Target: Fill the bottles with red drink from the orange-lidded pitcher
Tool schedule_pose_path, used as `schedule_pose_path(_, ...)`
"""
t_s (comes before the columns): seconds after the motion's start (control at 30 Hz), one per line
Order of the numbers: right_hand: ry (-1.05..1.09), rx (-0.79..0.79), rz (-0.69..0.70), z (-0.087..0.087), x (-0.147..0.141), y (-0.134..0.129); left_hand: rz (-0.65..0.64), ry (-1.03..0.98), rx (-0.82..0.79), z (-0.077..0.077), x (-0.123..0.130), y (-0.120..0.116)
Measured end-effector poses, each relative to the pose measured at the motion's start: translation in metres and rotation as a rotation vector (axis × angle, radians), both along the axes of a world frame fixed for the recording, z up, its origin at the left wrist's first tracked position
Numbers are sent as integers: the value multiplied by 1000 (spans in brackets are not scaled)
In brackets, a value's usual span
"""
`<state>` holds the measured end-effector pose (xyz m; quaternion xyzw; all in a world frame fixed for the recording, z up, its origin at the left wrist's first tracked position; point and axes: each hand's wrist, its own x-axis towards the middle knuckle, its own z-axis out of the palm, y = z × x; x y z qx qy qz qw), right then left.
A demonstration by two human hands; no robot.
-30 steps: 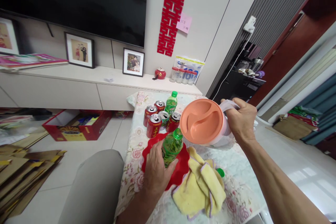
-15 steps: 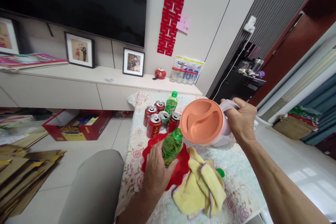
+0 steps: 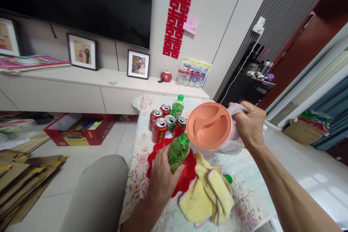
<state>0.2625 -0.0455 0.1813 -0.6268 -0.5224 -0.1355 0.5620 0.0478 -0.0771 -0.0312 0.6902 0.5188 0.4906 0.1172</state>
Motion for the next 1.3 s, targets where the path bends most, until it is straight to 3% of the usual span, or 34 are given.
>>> schedule_pose_path(1.3, -8, -2, 5, 0, 1, 1, -7, -8, -11, 0, 0, -1)
